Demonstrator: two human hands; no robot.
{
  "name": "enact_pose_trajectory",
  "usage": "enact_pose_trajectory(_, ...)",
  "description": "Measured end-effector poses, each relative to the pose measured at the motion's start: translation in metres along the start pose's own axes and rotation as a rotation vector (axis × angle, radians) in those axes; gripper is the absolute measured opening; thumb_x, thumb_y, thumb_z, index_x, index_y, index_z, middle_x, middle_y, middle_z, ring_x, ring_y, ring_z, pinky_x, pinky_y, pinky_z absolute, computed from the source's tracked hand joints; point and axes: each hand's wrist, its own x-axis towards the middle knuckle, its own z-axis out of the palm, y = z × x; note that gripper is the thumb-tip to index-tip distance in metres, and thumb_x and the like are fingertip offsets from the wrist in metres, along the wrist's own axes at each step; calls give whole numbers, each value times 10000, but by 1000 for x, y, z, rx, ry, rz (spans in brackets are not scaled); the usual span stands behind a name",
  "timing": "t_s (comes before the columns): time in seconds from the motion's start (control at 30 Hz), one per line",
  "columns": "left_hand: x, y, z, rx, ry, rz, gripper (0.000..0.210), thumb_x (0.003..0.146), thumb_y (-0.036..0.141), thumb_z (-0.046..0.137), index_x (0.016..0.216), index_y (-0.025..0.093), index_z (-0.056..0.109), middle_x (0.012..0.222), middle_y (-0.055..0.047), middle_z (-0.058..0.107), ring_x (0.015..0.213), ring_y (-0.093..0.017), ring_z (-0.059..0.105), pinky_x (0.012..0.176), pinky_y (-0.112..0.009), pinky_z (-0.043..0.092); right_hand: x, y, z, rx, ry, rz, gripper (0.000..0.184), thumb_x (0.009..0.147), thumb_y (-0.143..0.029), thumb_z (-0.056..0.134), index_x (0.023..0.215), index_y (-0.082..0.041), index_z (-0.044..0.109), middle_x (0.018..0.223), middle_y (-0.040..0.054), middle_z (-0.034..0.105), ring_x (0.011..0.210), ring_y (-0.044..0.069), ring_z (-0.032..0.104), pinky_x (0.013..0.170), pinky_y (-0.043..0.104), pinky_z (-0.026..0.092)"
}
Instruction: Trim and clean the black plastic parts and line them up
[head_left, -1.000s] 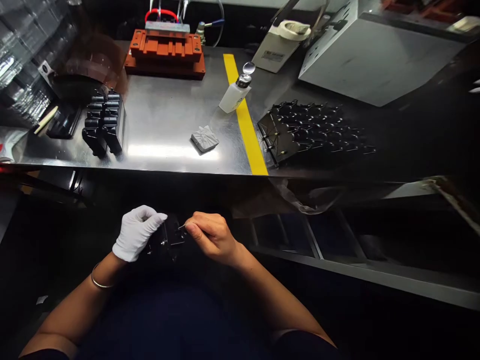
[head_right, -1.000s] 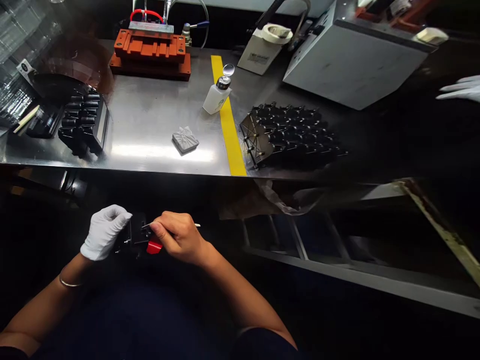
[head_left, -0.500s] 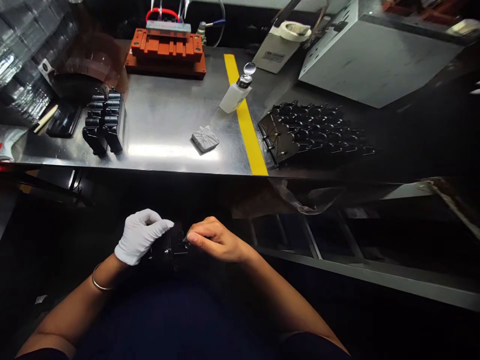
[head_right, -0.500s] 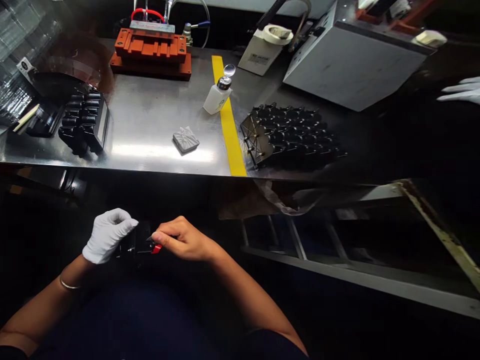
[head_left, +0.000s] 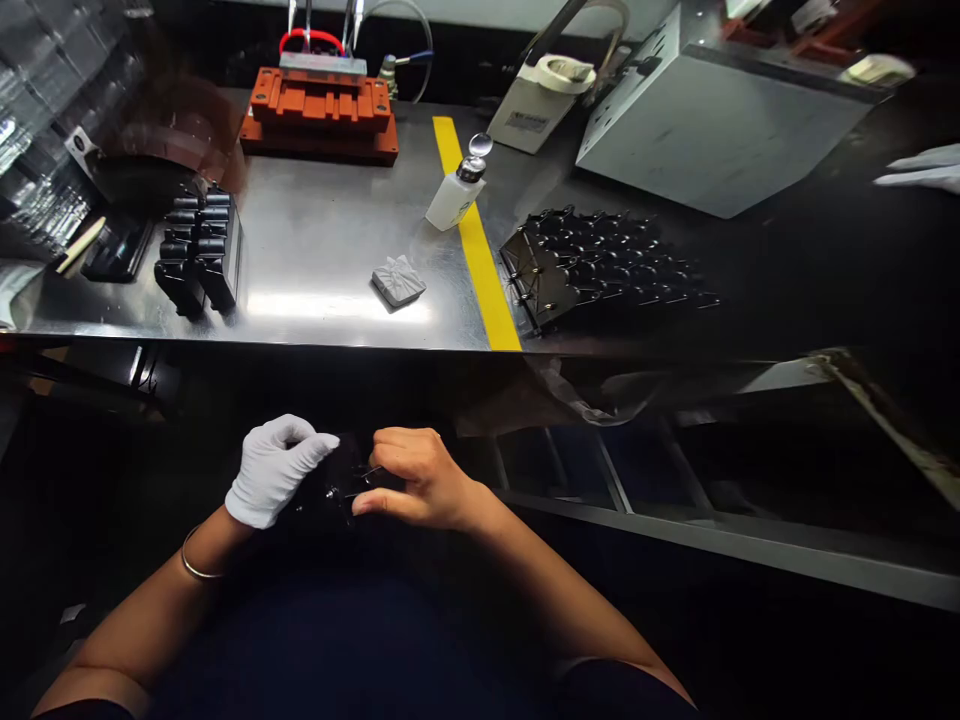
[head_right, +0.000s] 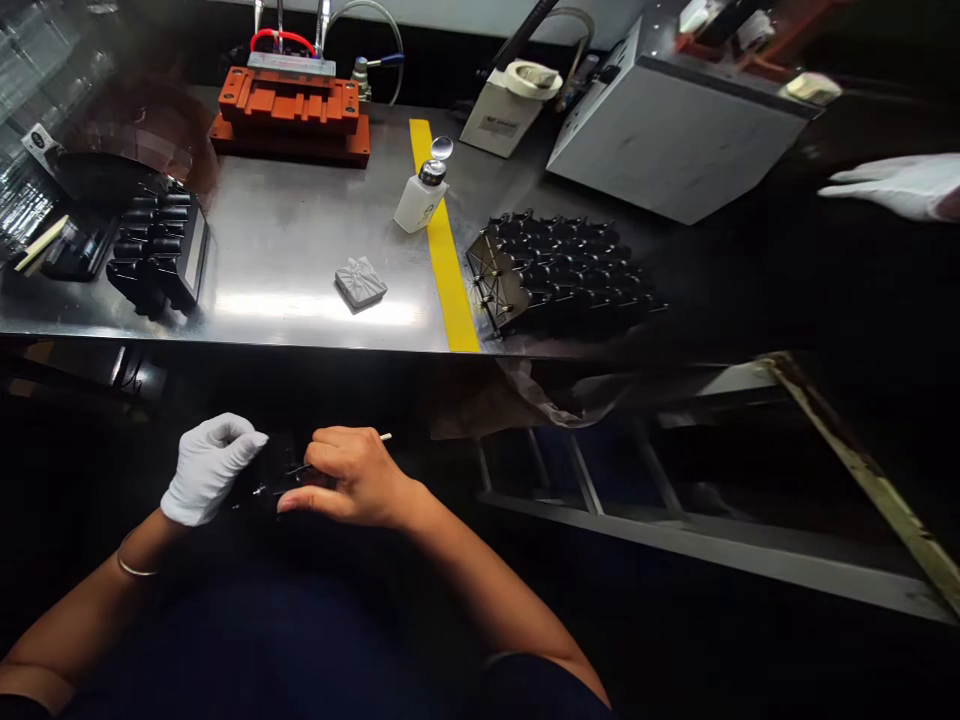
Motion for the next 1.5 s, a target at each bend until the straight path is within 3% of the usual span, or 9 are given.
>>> enact_pose_trajectory(0.1, 1, 0, 3, -3, 57, -27, 332, 619, 406, 764, 511, 159, 571, 488, 41, 478, 485, -76, 393, 472, -219, 336, -2, 2, 1, -63, 29, -16, 552, 899, -540, 504, 508, -176, 369, 537, -43, 322, 495, 79, 298, 475, 249, 191)
enact_pose_trajectory(0.3, 1, 4, 4, 8, 120, -63, 404, 619, 474, 741, 488, 166, 513, 485, 44, 433, 495, -79, 371, 472, -222, 333, 1, 5, 7, -138, 120, -10, 510, 874, -612, 484, 634, -163, 517, 599, -1, 463, 547, 102, 396, 510, 239, 276)
enact_pose_trajectory(0.47, 2, 3, 5, 16, 149, -83, 455, 608, 533, 736, 486, 171, 489, 483, 47, 422, 501, -80, 364, 470, -220, 330, 2, 4, 8, -217, 101, -3, 555, 926, -574, 409, 548, -172, 466, 563, -13, 391, 526, 102, 347, 497, 255, 233)
enact_pose_trajectory(0.63, 2, 5, 8, 1, 149, -111, 486, 607, 589, 713, 493, 170, 496, 485, 48, 426, 496, -78, 367, 465, -216, 334, 2, 4, 7, -269, 167, 6, 526, 910, -609, 401, 718, -154, 585, 642, 22, 488, 591, 126, 427, 532, 248, 291)
enact_pose_trajectory(0.93, 4, 11, 10, 29, 173, -169, 548, 604, 639, 684, 457, 188, 408, 459, 59, 367, 468, -71, 326, 422, -211, 295, 1, 5, 13, -327, 157, 36, 571, 971, -545, 282, 588, -174, 487, 585, 13, 426, 546, 124, 364, 512, 266, 239)
enact_pose_trajectory(1.2, 11, 1, 7, 37, 127, -199, 510, 611, 623, 704, 511, 173, 486, 497, 60, 422, 499, -76, 367, 462, -208, 323, -4, 7, -2, 182, -246, 68, 528, 984, -515, 295, 619, -173, 465, 567, -28, 453, 495, 72, 395, 486, 209, 293)
enact_pose_trajectory(1.3, 16, 2, 5, -3, 68, -251, 501, 656, 651, 654, 574, 173, 529, 536, 49, 484, 518, -87, 411, 476, -210, 343, -5, 8, 1, 206, 10, 141, 445, 1012, -396, 274, 748, -165, 548, 645, 8, 532, 572, 96, 493, 548, 215, 393)
enact_pose_trajectory(1.4, 17, 4, 3, 22, 13, -278, 486, 689, 648, 628, 632, 167, 586, 587, 31, 543, 551, -98, 453, 502, -212, 368, -5, 11, 9, -49, 302, 167, 288, 977, -261, 407, 791, -159, 602, 637, 21, 559, 574, 118, 509, 565, 245, 404)
enact_pose_trajectory(1.5, 16, 5, 4, 51, 12, -306, 479, 698, 641, 625, 653, 166, 595, 610, 27, 558, 568, -102, 465, 510, -215, 370, -3, 13, 17, -242, 359, 142, 221, 942, -208, 474, 798, -158, 635, 636, 32, 595, 575, 128, 526, 581, 262, 405)
